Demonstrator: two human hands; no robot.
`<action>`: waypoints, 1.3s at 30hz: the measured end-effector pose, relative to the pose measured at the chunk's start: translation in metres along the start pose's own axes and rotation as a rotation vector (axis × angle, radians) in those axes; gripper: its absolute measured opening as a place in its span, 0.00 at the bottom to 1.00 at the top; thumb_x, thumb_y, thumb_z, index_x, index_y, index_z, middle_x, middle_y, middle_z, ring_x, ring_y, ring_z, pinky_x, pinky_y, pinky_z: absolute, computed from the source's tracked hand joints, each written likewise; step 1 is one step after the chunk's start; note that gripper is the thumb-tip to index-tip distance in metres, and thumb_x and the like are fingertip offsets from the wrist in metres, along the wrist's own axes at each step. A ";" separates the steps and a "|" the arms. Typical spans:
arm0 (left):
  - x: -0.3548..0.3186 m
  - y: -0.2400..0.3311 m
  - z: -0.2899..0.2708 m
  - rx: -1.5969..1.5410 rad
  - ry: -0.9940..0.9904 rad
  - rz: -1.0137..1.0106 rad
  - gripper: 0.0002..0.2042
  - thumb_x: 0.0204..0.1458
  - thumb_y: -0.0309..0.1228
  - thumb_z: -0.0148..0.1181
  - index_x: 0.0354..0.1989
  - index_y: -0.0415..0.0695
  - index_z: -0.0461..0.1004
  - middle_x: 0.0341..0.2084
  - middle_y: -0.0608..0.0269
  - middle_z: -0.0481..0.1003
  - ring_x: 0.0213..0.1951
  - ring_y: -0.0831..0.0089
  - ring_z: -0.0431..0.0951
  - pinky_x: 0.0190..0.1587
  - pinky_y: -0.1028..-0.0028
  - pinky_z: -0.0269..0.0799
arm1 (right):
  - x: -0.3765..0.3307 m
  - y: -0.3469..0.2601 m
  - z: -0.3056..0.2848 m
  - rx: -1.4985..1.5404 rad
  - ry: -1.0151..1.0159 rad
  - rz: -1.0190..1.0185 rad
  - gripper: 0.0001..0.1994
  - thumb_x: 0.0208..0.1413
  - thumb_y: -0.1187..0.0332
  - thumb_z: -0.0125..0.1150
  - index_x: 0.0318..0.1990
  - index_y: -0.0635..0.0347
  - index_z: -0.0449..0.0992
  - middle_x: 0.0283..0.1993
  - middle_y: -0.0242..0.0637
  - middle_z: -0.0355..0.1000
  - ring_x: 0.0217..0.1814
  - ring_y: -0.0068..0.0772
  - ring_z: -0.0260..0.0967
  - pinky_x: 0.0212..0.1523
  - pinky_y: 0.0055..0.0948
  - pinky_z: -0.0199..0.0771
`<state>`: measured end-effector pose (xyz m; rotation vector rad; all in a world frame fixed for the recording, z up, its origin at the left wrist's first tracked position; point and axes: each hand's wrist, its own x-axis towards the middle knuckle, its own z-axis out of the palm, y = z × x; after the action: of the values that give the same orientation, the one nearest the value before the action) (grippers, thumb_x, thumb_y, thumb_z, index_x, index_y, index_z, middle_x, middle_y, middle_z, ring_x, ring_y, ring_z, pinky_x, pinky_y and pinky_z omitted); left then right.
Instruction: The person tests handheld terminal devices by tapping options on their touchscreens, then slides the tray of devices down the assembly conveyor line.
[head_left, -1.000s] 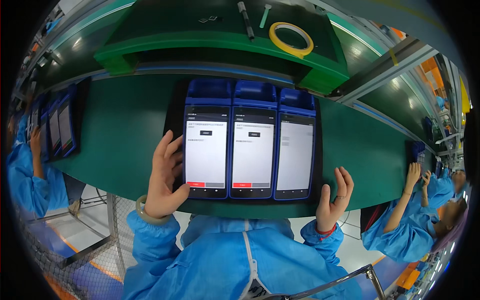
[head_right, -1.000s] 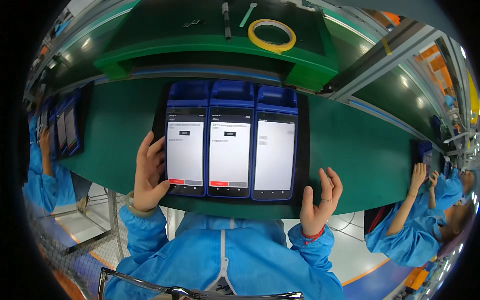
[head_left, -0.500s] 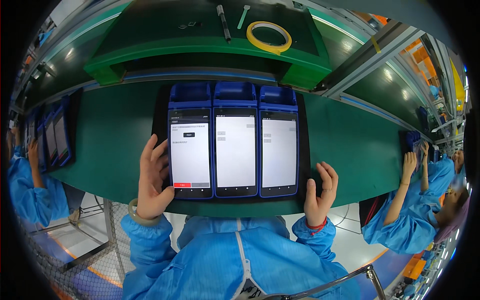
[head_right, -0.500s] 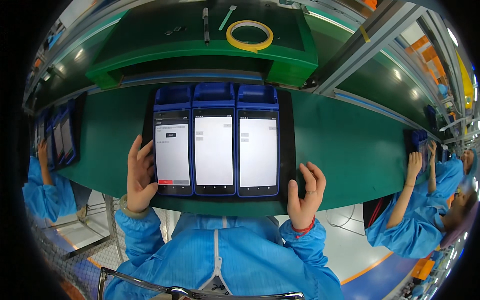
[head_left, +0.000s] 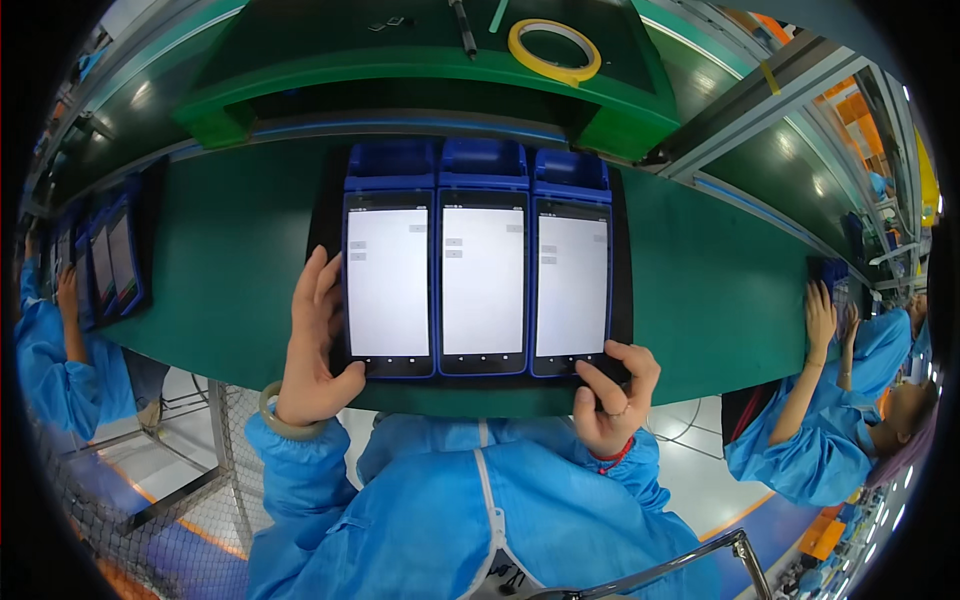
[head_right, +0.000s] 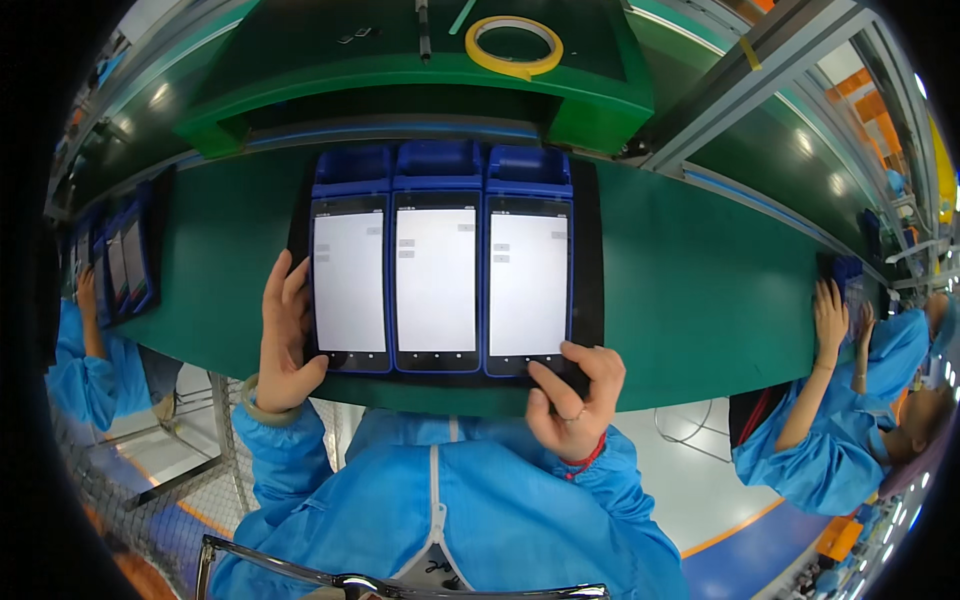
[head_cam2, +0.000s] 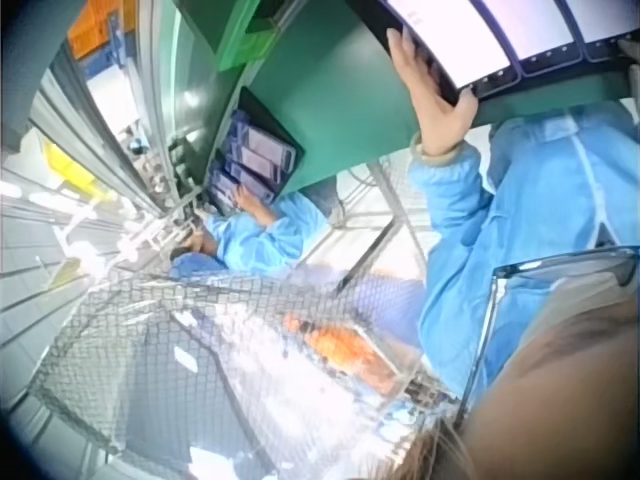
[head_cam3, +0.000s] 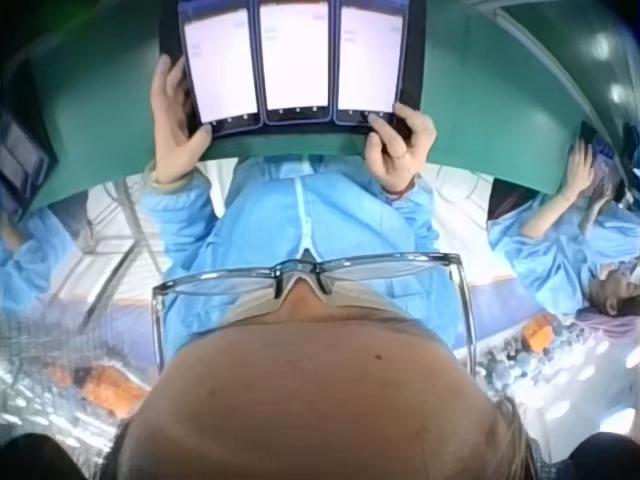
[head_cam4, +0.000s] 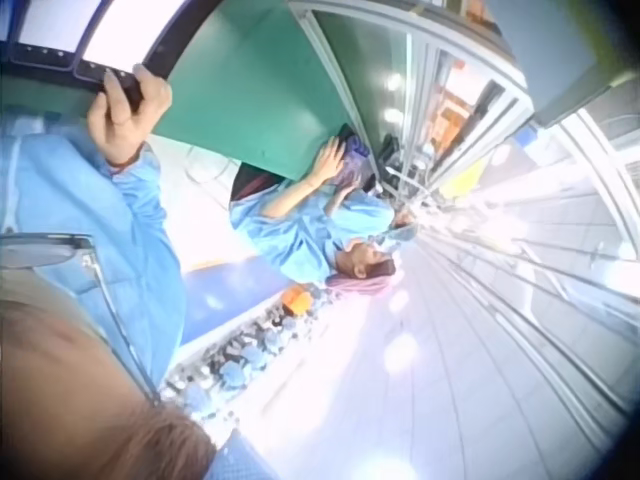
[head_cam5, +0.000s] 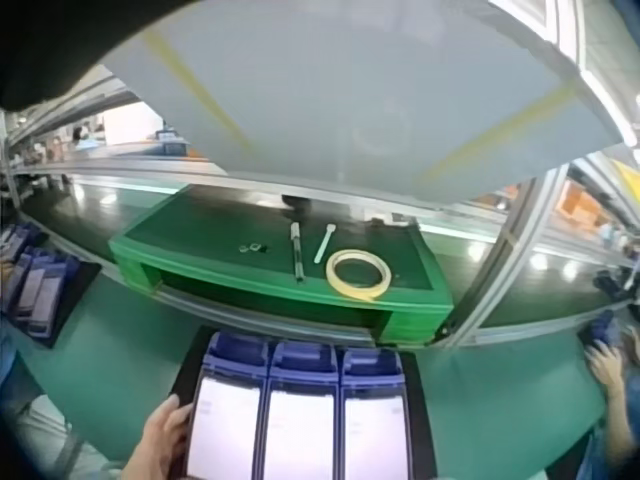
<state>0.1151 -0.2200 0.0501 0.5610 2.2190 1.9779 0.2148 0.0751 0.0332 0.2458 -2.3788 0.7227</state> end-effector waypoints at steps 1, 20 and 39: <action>0.000 -0.001 0.000 0.018 -0.003 0.014 0.48 0.26 0.22 0.45 0.66 0.44 0.36 0.61 0.42 0.47 0.60 0.53 0.56 0.59 0.57 0.54 | 0.001 -0.001 0.001 -0.026 -0.012 -0.016 0.17 0.31 0.71 0.61 0.35 0.51 0.78 0.45 0.44 0.64 0.44 0.44 0.61 0.47 0.43 0.61; 0.000 -0.002 -0.004 -0.012 -0.016 -0.025 0.47 0.31 0.19 0.50 0.66 0.44 0.35 0.62 0.43 0.46 0.62 0.52 0.52 0.61 0.58 0.49 | 0.045 -0.058 0.029 -0.087 -0.331 -0.060 0.16 0.35 0.55 0.66 0.36 0.43 0.79 0.54 0.36 0.64 0.57 0.44 0.56 0.61 0.56 0.39; 0.066 -0.002 -0.119 1.080 -0.523 -0.022 0.62 0.17 0.52 0.74 0.65 0.43 0.44 0.63 0.44 0.47 0.65 0.45 0.42 0.63 0.48 0.39 | -0.043 0.076 -0.045 -0.332 0.340 0.193 0.16 0.53 0.70 0.48 0.48 0.67 0.68 0.44 0.46 0.65 0.47 0.44 0.60 0.48 0.37 0.61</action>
<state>0.0146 -0.3079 0.0752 0.9688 2.6669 0.3479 0.2462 0.1630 0.0022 -0.2322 -2.1657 0.4039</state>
